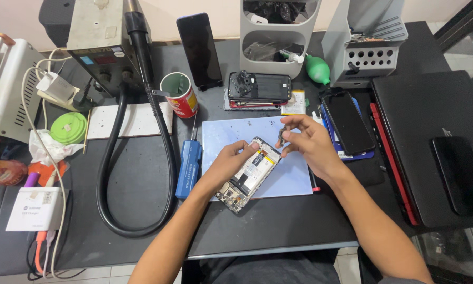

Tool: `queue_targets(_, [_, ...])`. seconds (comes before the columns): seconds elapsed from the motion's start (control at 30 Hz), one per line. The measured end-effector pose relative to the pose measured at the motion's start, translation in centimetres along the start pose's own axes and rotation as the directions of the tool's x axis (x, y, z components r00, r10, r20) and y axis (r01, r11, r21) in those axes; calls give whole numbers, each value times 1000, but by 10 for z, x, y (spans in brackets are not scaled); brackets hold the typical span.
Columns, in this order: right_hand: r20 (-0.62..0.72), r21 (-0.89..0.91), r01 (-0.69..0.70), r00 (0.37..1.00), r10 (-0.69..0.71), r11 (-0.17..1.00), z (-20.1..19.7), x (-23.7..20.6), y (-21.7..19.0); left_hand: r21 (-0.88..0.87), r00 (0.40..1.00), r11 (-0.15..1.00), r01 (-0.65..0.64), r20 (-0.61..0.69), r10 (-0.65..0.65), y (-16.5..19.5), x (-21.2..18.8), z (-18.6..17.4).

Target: The person assembles a disassembled smartphone on a workbench. They place the motherboard into the chassis, connect ribbon cables, and secure a metal bracket with a screwdriver.

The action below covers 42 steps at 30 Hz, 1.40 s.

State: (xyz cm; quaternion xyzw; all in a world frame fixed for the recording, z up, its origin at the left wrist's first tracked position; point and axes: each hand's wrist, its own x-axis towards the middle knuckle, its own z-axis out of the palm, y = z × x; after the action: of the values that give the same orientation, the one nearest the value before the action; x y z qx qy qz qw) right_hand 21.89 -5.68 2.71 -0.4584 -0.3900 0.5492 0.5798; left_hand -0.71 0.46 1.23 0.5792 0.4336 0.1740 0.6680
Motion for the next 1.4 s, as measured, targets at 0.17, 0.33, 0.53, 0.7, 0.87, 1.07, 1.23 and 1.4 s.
queue_targets(0.17, [7,-265,126,992,-129,956,4,-2,7,19,1000,1000,-8,-9,8,3,-3,0])
queue_targets(0.33, [59,-553,317,937,-343,770,11,-6,19,22,999,998,-54,-4,54,0,-2,1])
queue_targets(0.53, [82,-696,386,881,-466,606,22,-11,21,8,996,997,-83,14,83,-4,0,2])
queue_targets(0.7, [184,-720,503,803,-567,478,27,-10,21,28,994,994,-107,3,107,-4,-2,2])
queue_targets(0.87, [159,-740,483,802,-576,467,29,-11,24,57,994,992,-111,-18,112,-4,-2,3])
queue_targets(1.07, [181,-742,500,791,-584,447,30,-13,22,59,990,989,-132,-42,135,-6,0,4])
queue_targets(1.23, [195,-761,460,834,-516,457,30,-13,12,86,991,991,-104,-75,110,-7,3,2])
queue_targets(1.4, [241,-766,452,861,-448,457,29,-13,7,86,987,988,-125,-86,132,-8,3,2])
